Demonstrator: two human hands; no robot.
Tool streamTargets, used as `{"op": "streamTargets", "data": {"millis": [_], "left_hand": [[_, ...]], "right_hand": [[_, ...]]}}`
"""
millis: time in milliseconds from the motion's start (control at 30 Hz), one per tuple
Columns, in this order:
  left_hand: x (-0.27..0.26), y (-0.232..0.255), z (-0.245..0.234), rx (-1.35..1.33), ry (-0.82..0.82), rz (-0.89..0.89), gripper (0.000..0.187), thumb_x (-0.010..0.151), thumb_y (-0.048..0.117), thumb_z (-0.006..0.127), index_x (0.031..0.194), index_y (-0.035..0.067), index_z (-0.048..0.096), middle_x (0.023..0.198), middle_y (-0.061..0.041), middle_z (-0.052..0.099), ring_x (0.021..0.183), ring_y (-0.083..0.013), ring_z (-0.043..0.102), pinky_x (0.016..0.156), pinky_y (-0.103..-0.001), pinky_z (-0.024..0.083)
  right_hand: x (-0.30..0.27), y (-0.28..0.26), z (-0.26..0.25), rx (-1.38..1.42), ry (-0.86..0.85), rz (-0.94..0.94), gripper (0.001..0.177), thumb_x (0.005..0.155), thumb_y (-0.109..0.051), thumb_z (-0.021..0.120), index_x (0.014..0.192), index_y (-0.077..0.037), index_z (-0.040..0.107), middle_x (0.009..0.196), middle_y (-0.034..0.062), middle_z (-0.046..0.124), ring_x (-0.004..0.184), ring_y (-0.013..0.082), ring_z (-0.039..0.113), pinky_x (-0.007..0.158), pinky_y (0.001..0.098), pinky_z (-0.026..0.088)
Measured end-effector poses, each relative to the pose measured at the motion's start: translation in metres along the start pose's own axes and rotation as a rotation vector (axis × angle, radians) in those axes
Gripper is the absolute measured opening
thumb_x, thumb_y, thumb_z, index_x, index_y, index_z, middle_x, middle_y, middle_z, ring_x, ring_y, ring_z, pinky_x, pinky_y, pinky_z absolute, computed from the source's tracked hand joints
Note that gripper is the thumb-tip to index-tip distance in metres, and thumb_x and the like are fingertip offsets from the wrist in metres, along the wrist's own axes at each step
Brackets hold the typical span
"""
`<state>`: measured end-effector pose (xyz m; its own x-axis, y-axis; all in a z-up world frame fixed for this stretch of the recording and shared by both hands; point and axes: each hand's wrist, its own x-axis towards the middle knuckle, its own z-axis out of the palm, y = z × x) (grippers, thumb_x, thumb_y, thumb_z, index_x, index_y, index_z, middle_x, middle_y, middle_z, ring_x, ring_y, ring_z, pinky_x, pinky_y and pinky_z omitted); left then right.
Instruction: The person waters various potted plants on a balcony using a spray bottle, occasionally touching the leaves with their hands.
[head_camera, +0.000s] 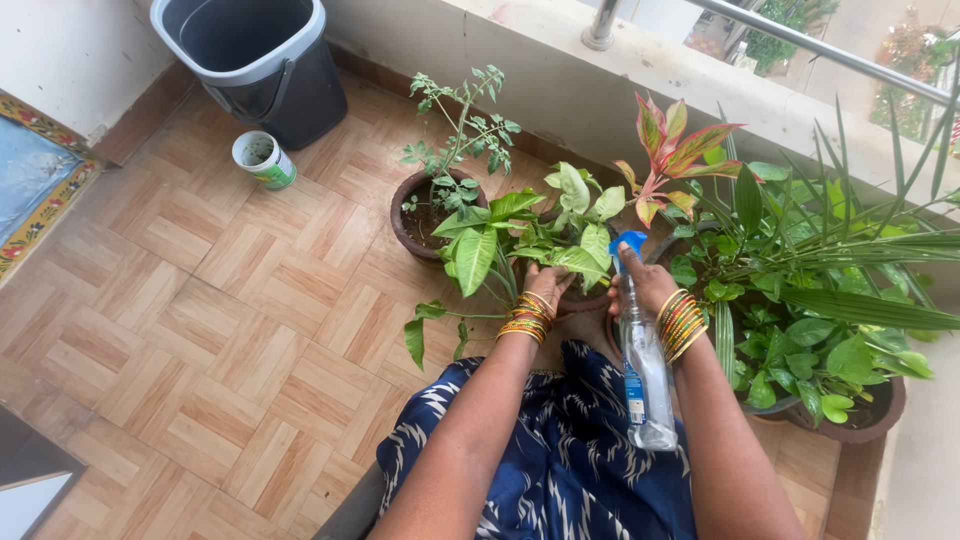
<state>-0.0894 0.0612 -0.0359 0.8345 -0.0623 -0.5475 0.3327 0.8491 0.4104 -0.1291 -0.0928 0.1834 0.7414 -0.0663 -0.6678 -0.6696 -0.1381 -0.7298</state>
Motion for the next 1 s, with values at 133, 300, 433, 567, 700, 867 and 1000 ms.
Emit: {"op": "streamTargets", "data": {"millis": [133,300,433,567,700,867,1000], "left_hand": [[-0.002,-0.003,0.001,0.000,-0.017,0.000,0.084,0.085,-0.015,0.059,0.154,0.003,0.015,0.126,-0.024,0.058,0.106,-0.0319,0.067,0.092,-0.044,0.062],[0.000,-0.006,-0.001,0.013,-0.020,0.007,0.083,0.084,-0.017,0.058,0.154,0.002,0.017,0.130,-0.023,0.056,0.108,-0.0317,0.067,0.091,-0.043,0.063],[-0.002,-0.009,0.000,0.025,-0.044,0.030,0.081,0.083,-0.016,0.058,0.153,0.002,0.021,0.131,-0.020,0.056,0.108,-0.0310,0.067,0.091,-0.042,0.063],[-0.005,-0.009,0.004,0.042,-0.015,0.046,0.079,0.085,-0.015,0.060,0.154,0.000,0.023,0.133,-0.021,0.056,0.109,-0.0300,0.067,0.092,-0.042,0.063],[-0.007,-0.005,0.011,0.077,0.045,0.020,0.080,0.087,-0.011,0.063,0.152,0.002,0.018,0.127,-0.022,0.058,0.106,-0.0308,0.067,0.092,-0.042,0.062],[-0.011,-0.008,0.015,0.113,-0.007,0.052,0.073,0.088,-0.004,0.067,0.150,-0.007,0.029,0.118,-0.017,0.064,0.100,-0.0276,0.070,0.086,-0.041,0.062],[-0.018,-0.003,0.020,0.102,0.018,0.005,0.085,0.087,-0.005,0.066,0.155,-0.002,0.014,0.118,-0.020,0.064,0.099,-0.0283,0.069,0.088,-0.041,0.062]], "right_hand": [[0.002,0.001,-0.005,0.014,-0.073,-0.018,0.072,0.092,-0.065,0.055,0.098,0.006,0.060,0.075,0.0173,0.070,0.050,0.0259,0.067,0.046,0.0422,0.058],[0.004,0.003,-0.002,-0.050,-0.027,-0.004,0.072,0.094,-0.064,0.056,0.099,0.007,0.062,0.076,0.0171,0.068,0.052,0.0260,0.068,0.048,0.0419,0.058],[0.003,-0.002,-0.005,0.028,-0.021,-0.020,0.071,0.094,-0.065,0.055,0.099,0.005,0.061,0.075,0.0152,0.068,0.051,0.0250,0.068,0.047,0.0407,0.058],[0.004,-0.002,-0.009,-0.034,-0.040,-0.017,0.067,0.090,-0.064,0.054,0.098,0.002,0.064,0.075,0.0138,0.073,0.050,0.0245,0.067,0.046,0.0410,0.057],[0.006,0.004,-0.016,-0.001,0.027,0.076,0.072,0.095,-0.066,0.058,0.098,0.006,0.061,0.074,0.0126,0.064,0.052,0.0251,0.066,0.048,0.0431,0.058],[-0.002,-0.004,-0.014,-0.023,0.001,0.044,0.068,0.090,-0.066,0.056,0.095,0.002,0.063,0.072,0.0130,0.070,0.050,0.0248,0.067,0.048,0.0412,0.058],[-0.006,-0.007,-0.009,-0.054,0.010,0.037,0.071,0.093,-0.065,0.058,0.096,0.006,0.063,0.072,0.0135,0.066,0.052,0.0257,0.067,0.049,0.0418,0.058]]}}
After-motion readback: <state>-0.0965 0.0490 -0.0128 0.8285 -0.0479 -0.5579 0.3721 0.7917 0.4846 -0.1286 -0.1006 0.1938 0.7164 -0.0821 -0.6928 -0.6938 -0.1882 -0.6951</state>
